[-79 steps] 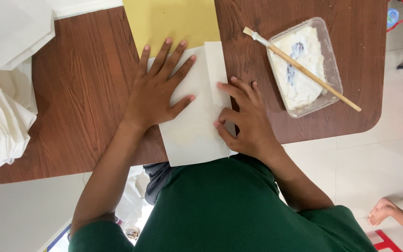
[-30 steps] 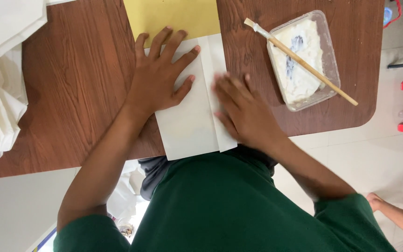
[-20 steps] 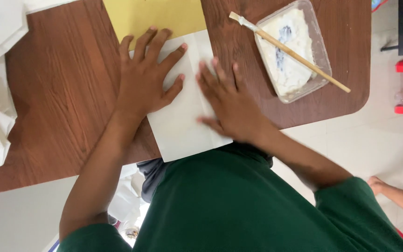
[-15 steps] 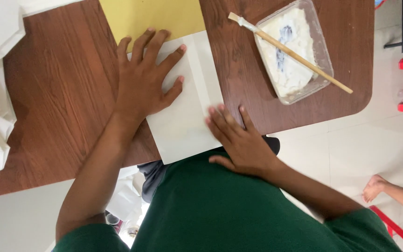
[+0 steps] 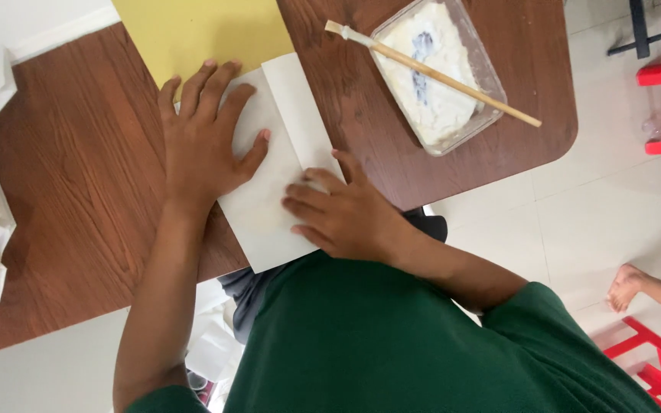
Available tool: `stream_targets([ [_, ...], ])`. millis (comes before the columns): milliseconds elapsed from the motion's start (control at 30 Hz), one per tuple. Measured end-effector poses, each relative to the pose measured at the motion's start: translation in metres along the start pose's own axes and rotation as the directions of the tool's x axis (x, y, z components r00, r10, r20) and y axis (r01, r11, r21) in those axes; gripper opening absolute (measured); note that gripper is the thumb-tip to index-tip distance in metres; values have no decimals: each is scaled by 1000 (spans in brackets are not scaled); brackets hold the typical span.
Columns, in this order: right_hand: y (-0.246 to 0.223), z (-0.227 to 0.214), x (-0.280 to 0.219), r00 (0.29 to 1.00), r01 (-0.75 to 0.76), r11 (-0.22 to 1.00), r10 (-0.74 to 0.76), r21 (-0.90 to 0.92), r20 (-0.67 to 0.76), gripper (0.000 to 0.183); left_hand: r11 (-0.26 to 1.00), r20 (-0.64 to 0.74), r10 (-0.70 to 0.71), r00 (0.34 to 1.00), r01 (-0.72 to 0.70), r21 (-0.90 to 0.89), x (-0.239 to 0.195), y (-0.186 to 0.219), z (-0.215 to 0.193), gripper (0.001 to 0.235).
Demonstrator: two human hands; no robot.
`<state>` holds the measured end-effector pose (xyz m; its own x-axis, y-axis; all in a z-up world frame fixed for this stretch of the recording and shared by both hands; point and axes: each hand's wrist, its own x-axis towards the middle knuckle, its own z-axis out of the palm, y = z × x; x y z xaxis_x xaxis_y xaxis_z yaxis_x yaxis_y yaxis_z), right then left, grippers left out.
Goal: The person applies glue to a folded white paper structure using a brush, then folds and presses the edges to seal them. They repeat this process with another sheet of white paper, applying glue to the edges and folding them over a yellow backing sheet.
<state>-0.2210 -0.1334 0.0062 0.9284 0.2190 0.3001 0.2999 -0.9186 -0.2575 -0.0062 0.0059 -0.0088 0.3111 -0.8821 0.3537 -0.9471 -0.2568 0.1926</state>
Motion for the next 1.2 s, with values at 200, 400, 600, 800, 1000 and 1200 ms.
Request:
stream_targets([
  [200,27,-52,-16,985,-174,983,174,-54,0,26,1000,1,12,1000,-12,11,-1,2,-1,41],
  [400,38,-60,-39,917,-361,916,383,-177,109,39,998,26,11,1000,-12,62,0,2,0,39],
  [600,52,-70,-33,929,-365,931,365,22,-55,17,994,37,29,999,-32,108,1,2,-2,38],
  [800,112,-78,-31,859,-499,853,463,-151,-219,31,987,128,-22,992,2,158,7,14,-12,39],
  [1000,137,-93,-33,886,-463,881,462,-97,-33,28,975,173,-82,981,43,218,21,34,-18,36],
  [1200,166,-109,-87,727,-194,576,628,794,-278,9,983,193,-53,980,18,181,55,62,-5,37],
])
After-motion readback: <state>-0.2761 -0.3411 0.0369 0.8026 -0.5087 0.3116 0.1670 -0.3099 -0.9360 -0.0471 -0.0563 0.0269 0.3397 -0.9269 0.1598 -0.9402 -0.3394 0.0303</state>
